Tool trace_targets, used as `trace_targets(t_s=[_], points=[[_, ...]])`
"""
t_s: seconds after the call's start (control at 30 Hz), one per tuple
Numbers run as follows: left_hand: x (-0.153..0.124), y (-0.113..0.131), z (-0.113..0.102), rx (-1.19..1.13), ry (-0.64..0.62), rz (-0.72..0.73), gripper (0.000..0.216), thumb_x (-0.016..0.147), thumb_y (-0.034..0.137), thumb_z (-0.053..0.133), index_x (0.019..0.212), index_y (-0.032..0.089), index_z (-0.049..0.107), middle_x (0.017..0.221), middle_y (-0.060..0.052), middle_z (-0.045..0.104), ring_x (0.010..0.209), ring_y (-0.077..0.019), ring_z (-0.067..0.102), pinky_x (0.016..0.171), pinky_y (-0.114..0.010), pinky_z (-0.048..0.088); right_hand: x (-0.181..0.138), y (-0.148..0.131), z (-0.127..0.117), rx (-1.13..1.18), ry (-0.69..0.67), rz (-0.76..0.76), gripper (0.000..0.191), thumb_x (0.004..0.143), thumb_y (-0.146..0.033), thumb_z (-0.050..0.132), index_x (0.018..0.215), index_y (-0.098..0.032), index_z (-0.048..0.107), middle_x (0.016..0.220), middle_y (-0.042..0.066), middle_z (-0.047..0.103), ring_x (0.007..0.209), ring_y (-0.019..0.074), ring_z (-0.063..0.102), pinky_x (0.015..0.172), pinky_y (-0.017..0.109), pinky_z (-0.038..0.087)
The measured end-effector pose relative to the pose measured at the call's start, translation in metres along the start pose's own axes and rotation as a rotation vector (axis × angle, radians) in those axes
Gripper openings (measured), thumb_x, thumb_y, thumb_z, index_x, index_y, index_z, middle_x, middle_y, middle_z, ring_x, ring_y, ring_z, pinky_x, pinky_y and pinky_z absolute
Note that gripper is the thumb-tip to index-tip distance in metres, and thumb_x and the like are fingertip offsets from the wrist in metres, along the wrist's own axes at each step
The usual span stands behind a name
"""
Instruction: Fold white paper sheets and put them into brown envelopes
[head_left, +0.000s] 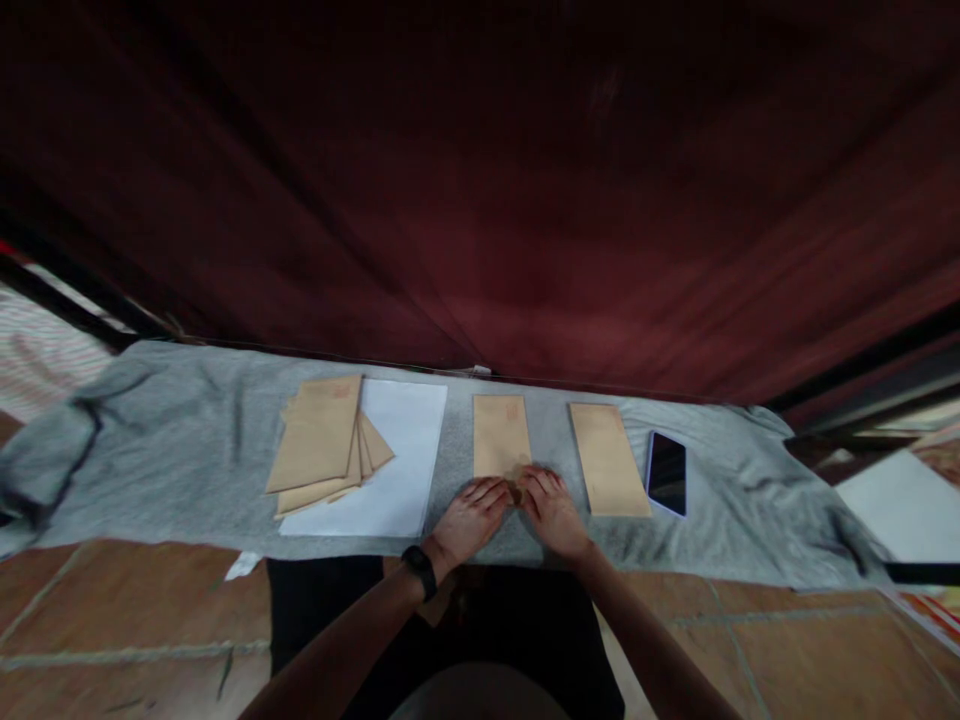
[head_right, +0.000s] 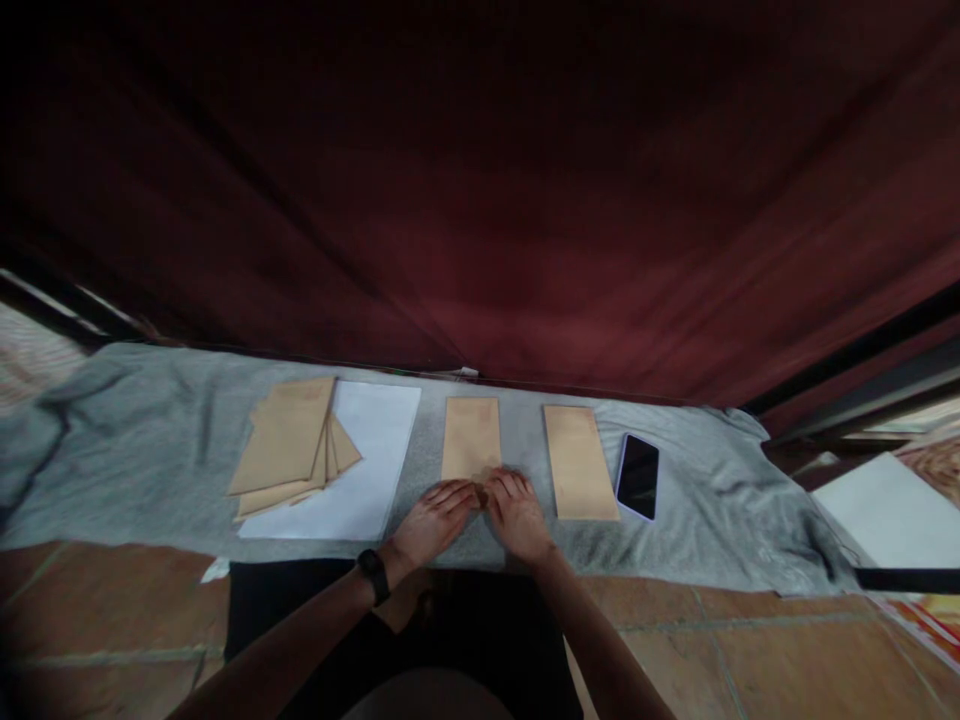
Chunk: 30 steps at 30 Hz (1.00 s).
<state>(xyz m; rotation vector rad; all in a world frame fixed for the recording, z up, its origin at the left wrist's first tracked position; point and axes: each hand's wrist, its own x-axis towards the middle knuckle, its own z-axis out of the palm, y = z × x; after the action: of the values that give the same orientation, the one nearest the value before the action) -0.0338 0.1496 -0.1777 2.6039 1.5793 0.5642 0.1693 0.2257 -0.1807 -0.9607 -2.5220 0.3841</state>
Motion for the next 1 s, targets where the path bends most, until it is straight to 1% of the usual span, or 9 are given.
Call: trace_targets(t_s=[0.1, 0.27, 0.33, 0.4, 0.53, 0.63, 0.77, 0.9, 1.0], points=[[0.001, 0.000, 0.000, -0.008, 0.006, 0.003, 0.031, 0.096, 0.016, 0.053, 0.125, 0.021, 0.061, 0.134, -0.008, 0.064, 0.130, -0.0198, 0.055, 0.113, -0.039, 0.040, -0.002, 0.001, 0.003, 0.019, 0.020, 0.001, 0.028, 0.097, -0.017, 0.047, 0.121, -0.022, 0.060, 0.127, 0.010, 0.063, 0.122, 0.0252, 0.056, 0.104, 0.048, 0.047], [0.001, 0.001, -0.002, -0.011, 0.038, -0.010, 0.027, 0.097, 0.016, 0.052, 0.122, 0.018, 0.062, 0.128, -0.008, 0.067, 0.125, -0.0197, 0.058, 0.110, -0.037, 0.043, -0.001, 0.005, 0.007, 0.116, 0.070, -0.014, 0.032, 0.098, -0.016, 0.044, 0.123, -0.022, 0.061, 0.131, 0.010, 0.063, 0.125, 0.0242, 0.056, 0.105, 0.048, 0.048], [0.001, 0.001, -0.002, -0.006, 0.040, -0.008, 0.028, 0.096, 0.015, 0.052, 0.122, 0.017, 0.062, 0.129, -0.009, 0.067, 0.125, -0.0201, 0.059, 0.109, -0.037, 0.043, 0.004, 0.008, 0.006, 0.144, 0.063, -0.039, 0.034, 0.099, -0.017, 0.043, 0.127, -0.022, 0.061, 0.133, 0.010, 0.063, 0.126, 0.0233, 0.056, 0.106, 0.048, 0.048], [0.001, 0.001, -0.001, -0.002, 0.038, -0.002, 0.029, 0.096, 0.014, 0.052, 0.123, 0.016, 0.061, 0.130, -0.010, 0.066, 0.125, -0.0207, 0.059, 0.109, -0.038, 0.044, 0.011, 0.011, 0.004, 0.137, 0.020, -0.077, 0.036, 0.100, -0.020, 0.043, 0.131, -0.022, 0.060, 0.136, 0.010, 0.062, 0.129, 0.0225, 0.056, 0.110, 0.048, 0.046], [0.001, 0.001, -0.001, 0.004, 0.033, -0.009, 0.029, 0.095, 0.014, 0.052, 0.123, 0.015, 0.061, 0.129, -0.011, 0.067, 0.126, -0.0209, 0.059, 0.110, -0.037, 0.043, 0.036, 0.019, 0.002, 0.014, -0.135, -0.163, 0.042, 0.101, -0.026, 0.044, 0.142, -0.024, 0.053, 0.150, 0.007, 0.051, 0.138, 0.0217, 0.048, 0.116, 0.047, 0.038], [0.001, 0.003, -0.001, 0.011, 0.032, -0.023, 0.030, 0.095, 0.015, 0.052, 0.124, 0.017, 0.060, 0.130, -0.009, 0.067, 0.126, -0.0196, 0.058, 0.110, -0.037, 0.043, 0.060, 0.027, 0.005, -0.114, -0.196, -0.176, 0.046, 0.103, -0.030, 0.040, 0.149, -0.025, 0.045, 0.159, 0.006, 0.039, 0.145, 0.0231, 0.039, 0.119, 0.049, 0.031], [0.002, 0.003, 0.002, 0.017, 0.045, -0.032, 0.030, 0.097, 0.017, 0.051, 0.125, 0.017, 0.061, 0.130, -0.008, 0.067, 0.126, -0.0184, 0.058, 0.110, -0.035, 0.043, 0.093, 0.035, 0.014, -0.218, -0.215, -0.145, 0.050, 0.105, -0.037, 0.035, 0.154, -0.025, 0.038, 0.163, 0.007, 0.030, 0.150, 0.0247, 0.029, 0.121, 0.052, 0.024], [0.002, 0.002, 0.007, 0.035, 0.049, -0.027, 0.028, 0.096, 0.017, 0.053, 0.122, 0.016, 0.063, 0.129, -0.009, 0.067, 0.126, -0.0188, 0.058, 0.109, -0.034, 0.044, 0.123, 0.038, 0.024, -0.256, -0.194, -0.095, 0.052, 0.105, -0.039, 0.033, 0.155, -0.024, 0.035, 0.163, 0.008, 0.028, 0.151, 0.0260, 0.027, 0.121, 0.055, 0.021], [0.001, 0.002, 0.008, 0.060, 0.045, -0.018, 0.030, 0.095, 0.018, 0.056, 0.124, 0.015, 0.062, 0.130, -0.010, 0.067, 0.126, -0.0198, 0.058, 0.109, -0.035, 0.045, 0.134, 0.035, 0.030, -0.257, -0.173, -0.065, 0.054, 0.105, -0.040, 0.031, 0.156, -0.021, 0.032, 0.163, 0.010, 0.028, 0.151, 0.0252, 0.026, 0.122, 0.054, 0.020]])
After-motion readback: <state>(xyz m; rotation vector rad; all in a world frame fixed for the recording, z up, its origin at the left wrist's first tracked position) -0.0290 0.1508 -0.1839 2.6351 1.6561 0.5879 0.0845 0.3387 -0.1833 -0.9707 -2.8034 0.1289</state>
